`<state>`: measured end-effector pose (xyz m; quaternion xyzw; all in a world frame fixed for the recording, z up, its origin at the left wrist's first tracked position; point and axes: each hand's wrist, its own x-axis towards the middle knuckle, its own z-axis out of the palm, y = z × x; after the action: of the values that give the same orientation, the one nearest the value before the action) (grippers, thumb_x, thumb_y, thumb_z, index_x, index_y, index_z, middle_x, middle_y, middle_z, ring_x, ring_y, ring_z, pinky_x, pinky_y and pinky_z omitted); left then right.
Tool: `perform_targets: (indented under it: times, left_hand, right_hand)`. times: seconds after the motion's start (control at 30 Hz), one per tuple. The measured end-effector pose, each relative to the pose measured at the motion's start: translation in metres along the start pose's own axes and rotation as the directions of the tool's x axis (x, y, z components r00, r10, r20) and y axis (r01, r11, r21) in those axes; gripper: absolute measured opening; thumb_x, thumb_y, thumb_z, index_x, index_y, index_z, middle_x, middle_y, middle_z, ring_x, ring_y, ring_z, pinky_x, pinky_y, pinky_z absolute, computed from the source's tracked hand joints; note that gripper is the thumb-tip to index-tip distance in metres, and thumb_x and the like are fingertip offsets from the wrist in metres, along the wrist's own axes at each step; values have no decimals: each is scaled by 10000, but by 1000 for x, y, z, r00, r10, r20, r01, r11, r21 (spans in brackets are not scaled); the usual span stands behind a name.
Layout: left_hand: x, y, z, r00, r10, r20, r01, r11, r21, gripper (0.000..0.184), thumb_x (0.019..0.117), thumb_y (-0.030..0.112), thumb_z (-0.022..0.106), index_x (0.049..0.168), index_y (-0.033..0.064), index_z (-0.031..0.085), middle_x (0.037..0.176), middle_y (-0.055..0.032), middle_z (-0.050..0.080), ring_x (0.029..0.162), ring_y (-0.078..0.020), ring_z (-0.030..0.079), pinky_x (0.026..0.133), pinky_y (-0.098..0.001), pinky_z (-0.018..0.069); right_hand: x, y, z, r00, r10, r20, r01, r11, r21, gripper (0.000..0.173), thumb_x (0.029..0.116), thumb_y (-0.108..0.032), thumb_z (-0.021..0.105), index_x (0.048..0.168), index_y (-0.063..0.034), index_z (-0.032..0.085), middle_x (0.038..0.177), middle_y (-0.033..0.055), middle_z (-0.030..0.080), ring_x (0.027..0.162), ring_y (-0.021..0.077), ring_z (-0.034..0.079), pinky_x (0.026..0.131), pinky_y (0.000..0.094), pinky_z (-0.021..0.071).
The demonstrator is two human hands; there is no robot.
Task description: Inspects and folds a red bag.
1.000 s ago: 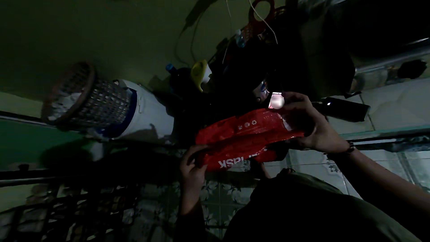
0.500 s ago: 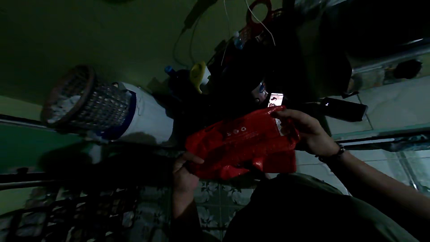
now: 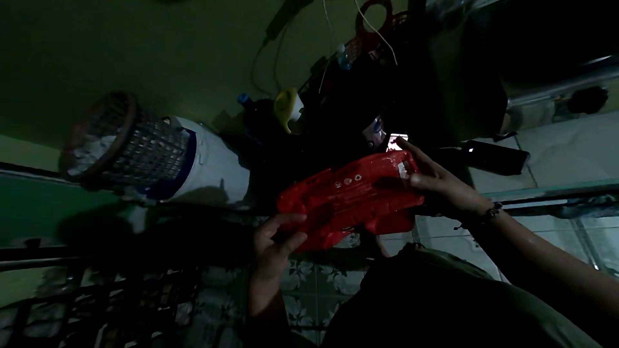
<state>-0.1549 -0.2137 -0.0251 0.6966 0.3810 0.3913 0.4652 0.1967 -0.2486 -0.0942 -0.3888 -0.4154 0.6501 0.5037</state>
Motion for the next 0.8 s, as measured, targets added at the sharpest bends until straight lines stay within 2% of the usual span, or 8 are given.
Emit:
perform_targets:
  times: [0.1, 0.17, 0.23, 0.27, 0.37, 0.5, 0.6, 0.8]
  left_hand:
    - [1, 3, -3, 999, -37, 26, 36, 999, 25, 485, 838, 43, 743, 1310, 147, 694, 1233, -15, 719, 1075, -133, 700, 921, -315, 600]
    - [2, 4, -3, 997, -61, 48, 61, 998, 5, 579, 852, 7, 725, 1412, 111, 619, 1279, -51, 703, 1098, -159, 701, 938, -334, 602]
    - [4, 4, -2, 993, -85, 77, 85, 996, 9, 605, 876, 2, 714, 1457, 102, 574, 1297, -66, 693, 1111, -171, 699, 951, -344, 600]
    - [5, 3, 0, 992, -96, 78, 95, 995, 14, 610, 880, -11, 704, 1464, 95, 566, 1304, -74, 689, 1117, -177, 697, 954, -351, 599]
    - [9, -2, 5, 991, -125, 47, 125, 992, 5, 617, 882, -31, 686, 1473, 82, 552, 1303, -80, 687, 1115, -176, 696, 955, -350, 597]
    - [9, -17, 1, 991, -122, 53, 123, 992, -12, 643, 879, -29, 685, 1492, 83, 527, 1328, -79, 673, 1128, -174, 690, 963, -344, 592]
    - [5, -29, -5, 990, -131, 53, 130, 991, 26, 660, 871, -34, 691, 1500, 42, 504, 1372, -83, 650, 1159, -170, 679, 975, -337, 587]
    - [-4, -58, -5, 982, -133, 135, 135, 991, -3, 664, 893, -58, 635, 1518, -60, 407, 1457, -119, 580, 1231, -165, 641, 1026, -337, 561]
  right_hand:
    - [1, 0, -1, 999, 11, 43, -11, 1000, -17, 1030, 822, -91, 806, 1618, -349, 205, 1287, 70, 654, 1025, 200, 711, 820, 347, 635]
    - [0, 2, 0, 1000, 7, 7, -7, 999, -53, 994, 810, -32, 802, 1604, -304, 269, 1194, 72, 696, 928, 180, 725, 753, 319, 637]
    - [1, 3, 0, 997, -13, -74, 8, 998, -68, 868, 845, -13, 774, 1565, -279, 368, 1094, 75, 715, 807, 169, 713, 650, 304, 620]
    - [2, 4, 0, 994, -26, -108, 20, 998, -63, 799, 858, -1, 760, 1534, -253, 417, 1090, 72, 718, 818, 169, 718, 664, 312, 628]
    - [5, 8, 2, 983, -56, -173, 48, 998, -51, 569, 902, -1, 724, 1413, -158, 530, 1058, 60, 730, 833, 158, 726, 691, 304, 635]
    - [6, 17, 1, 978, -54, -199, 37, 995, -90, 209, 929, -79, 734, 1134, -90, 695, 880, 32, 746, 695, 104, 689, 609, 256, 590]
    - [9, 28, 2, 981, -45, -188, 33, 997, -67, 131, 958, -107, 704, 1086, -81, 708, 849, 28, 734, 673, 87, 668, 600, 242, 573]
    - [16, 74, -5, 972, 9, -237, -12, 1000, -10, 161, 1020, -218, 638, 1051, -79, 712, 824, 13, 719, 686, 75, 664, 640, 254, 579]
